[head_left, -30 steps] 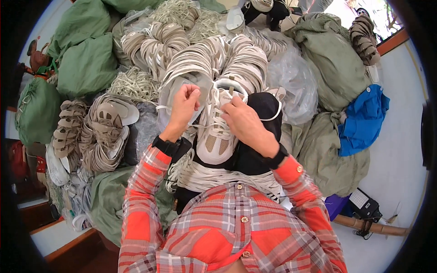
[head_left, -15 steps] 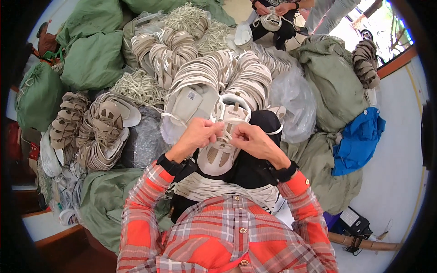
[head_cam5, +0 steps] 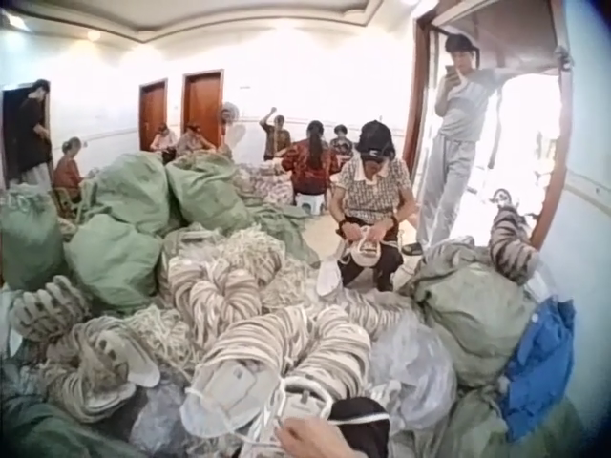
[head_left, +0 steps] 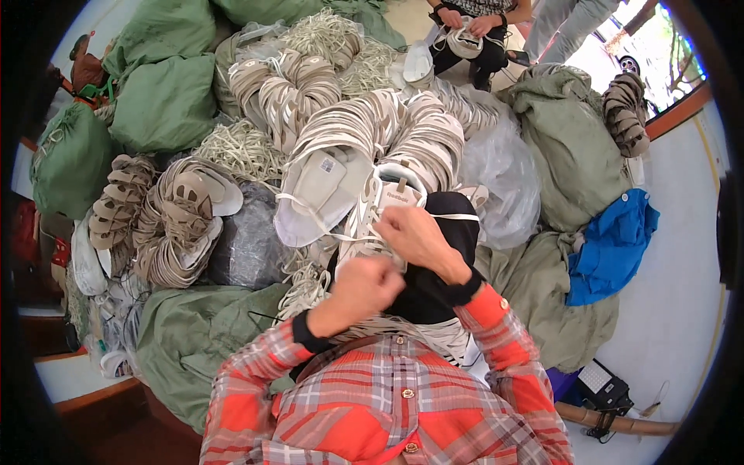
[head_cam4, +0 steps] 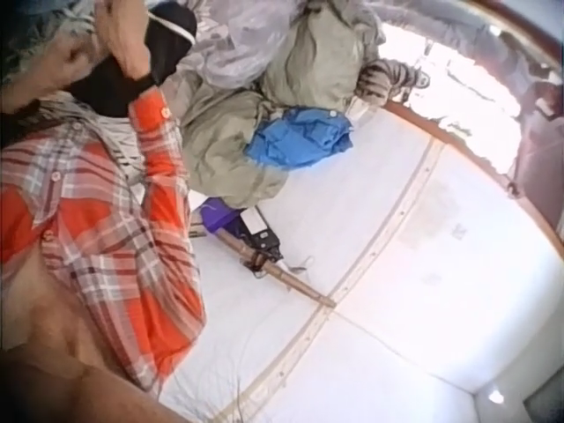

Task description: Lacing pairs of athletic shoes from large bundles and piles.

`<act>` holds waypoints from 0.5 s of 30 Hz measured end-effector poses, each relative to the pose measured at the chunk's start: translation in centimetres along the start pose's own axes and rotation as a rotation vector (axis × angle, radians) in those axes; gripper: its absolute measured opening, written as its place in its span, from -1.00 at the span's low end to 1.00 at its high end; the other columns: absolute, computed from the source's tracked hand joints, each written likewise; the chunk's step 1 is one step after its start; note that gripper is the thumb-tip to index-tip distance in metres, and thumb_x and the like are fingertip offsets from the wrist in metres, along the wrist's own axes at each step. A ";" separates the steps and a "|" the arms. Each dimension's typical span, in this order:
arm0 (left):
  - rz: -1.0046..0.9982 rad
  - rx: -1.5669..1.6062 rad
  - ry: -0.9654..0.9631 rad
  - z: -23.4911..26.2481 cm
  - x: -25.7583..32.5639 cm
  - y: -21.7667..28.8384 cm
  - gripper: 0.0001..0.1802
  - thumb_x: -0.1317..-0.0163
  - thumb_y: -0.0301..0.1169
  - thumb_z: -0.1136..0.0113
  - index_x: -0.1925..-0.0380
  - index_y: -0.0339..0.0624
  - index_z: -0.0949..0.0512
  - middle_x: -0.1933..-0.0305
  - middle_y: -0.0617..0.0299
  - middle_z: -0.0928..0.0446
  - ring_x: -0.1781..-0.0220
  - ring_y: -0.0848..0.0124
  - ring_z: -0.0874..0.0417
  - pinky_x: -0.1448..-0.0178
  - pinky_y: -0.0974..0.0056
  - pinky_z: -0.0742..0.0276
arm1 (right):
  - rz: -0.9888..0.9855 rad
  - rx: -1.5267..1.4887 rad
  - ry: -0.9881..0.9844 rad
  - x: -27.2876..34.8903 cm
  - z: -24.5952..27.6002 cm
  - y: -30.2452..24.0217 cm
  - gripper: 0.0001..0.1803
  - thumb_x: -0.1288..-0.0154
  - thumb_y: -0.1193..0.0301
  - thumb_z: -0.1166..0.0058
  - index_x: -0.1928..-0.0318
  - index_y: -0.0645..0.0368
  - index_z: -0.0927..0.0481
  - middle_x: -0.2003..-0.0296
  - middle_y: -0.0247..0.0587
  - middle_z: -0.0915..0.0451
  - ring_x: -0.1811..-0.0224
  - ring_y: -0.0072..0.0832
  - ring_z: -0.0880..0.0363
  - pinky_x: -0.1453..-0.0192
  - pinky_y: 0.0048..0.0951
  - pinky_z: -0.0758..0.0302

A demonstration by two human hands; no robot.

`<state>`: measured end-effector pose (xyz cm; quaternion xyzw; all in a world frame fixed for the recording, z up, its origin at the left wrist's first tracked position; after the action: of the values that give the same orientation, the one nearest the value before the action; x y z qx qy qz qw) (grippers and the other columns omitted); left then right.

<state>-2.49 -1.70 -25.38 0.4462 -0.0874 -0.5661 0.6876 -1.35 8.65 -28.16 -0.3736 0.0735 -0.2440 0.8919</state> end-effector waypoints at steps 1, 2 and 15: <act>0.292 0.155 -0.010 1.0 0.3 -4.5 -0.70 -0.10 -0.32 -0.10 0.70 -0.30 -0.49 0.74 0.03 -0.45 0.68 0.15 -0.51 0.55 0.18 -0.39 | 0.099 -0.061 -0.088 1.3 0.5 -1.6 -0.76 -0.15 0.37 -0.03 0.52 0.32 -0.49 0.63 0.04 -0.43 0.55 -0.01 -0.41 0.46 -0.17 -0.36; 0.585 0.311 -0.018 1.4 1.0 -8.2 -0.68 -0.13 -0.30 -0.09 0.68 -0.30 -0.50 0.75 0.03 -0.44 0.69 0.18 -0.50 0.55 0.20 -0.38 | 0.198 -0.124 -0.178 2.7 0.7 -3.4 -0.77 -0.14 0.34 -0.04 0.52 0.27 -0.51 0.61 0.06 -0.46 0.51 0.04 -0.45 0.41 -0.10 -0.38; 0.011 -0.012 -0.290 3.1 -1.2 2.0 -0.87 0.09 -0.38 -0.16 0.68 -0.11 -0.44 0.69 0.14 -0.47 0.63 0.17 -0.55 0.55 0.15 -0.43 | -0.356 -0.702 -0.280 6.4 -0.3 1.2 -0.74 -0.37 0.37 0.09 0.28 0.32 -0.57 0.57 -0.27 -0.55 0.62 -0.58 -0.54 0.56 -0.58 -0.48</act>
<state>-3.47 -2.35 -21.62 0.3549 -0.1848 -0.6214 0.6736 4.65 6.08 -28.88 -0.6914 -0.0355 -0.3011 0.6558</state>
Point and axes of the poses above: each hand's wrist, its own x-axis away from the middle knuckle, its own z-axis out of the back of the hand, y = z × x, the point moved 9 cm from there along -x, towards the middle knuckle
